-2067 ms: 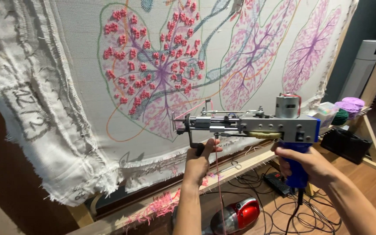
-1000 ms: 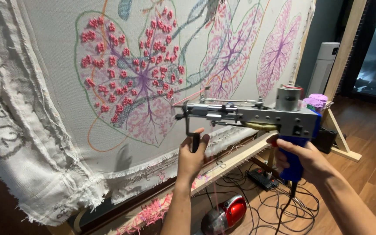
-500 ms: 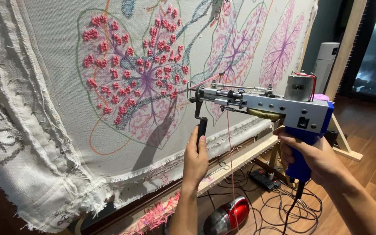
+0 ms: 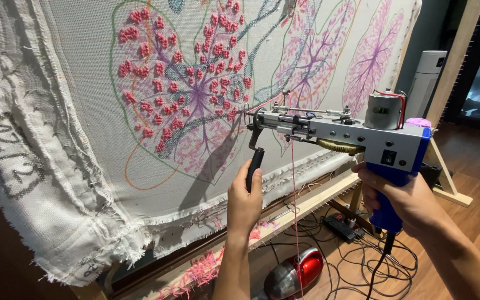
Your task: Using a tufting gun to create a patterned rug on a frame.
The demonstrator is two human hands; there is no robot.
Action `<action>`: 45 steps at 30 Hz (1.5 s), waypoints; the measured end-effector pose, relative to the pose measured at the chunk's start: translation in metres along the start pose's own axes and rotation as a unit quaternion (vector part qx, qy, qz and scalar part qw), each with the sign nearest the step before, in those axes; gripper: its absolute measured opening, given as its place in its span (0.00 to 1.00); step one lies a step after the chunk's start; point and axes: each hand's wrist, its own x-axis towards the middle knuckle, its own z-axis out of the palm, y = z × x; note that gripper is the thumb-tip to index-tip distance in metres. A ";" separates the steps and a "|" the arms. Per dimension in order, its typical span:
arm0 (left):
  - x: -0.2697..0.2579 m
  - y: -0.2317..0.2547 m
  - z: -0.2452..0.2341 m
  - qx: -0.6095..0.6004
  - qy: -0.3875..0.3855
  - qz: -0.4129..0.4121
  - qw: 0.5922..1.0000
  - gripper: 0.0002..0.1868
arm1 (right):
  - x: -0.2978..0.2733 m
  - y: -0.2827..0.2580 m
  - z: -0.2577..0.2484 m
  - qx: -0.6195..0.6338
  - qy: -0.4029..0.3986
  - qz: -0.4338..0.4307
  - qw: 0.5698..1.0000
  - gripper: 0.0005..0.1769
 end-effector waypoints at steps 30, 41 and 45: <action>0.031 -0.054 -0.011 -0.051 0.143 0.067 0.986 0.18 | 0.010 -0.009 0.090 -0.037 0.060 -0.024 0.997 0.09; 0.048 -0.069 -0.011 -0.046 0.151 0.079 0.984 0.17 | 0.015 -0.018 0.100 -0.051 0.066 -0.015 0.996 0.09; 0.042 -0.052 -0.014 -0.054 0.121 0.058 0.989 0.18 | 0.016 -0.022 0.094 -0.054 0.072 -0.016 0.996 0.12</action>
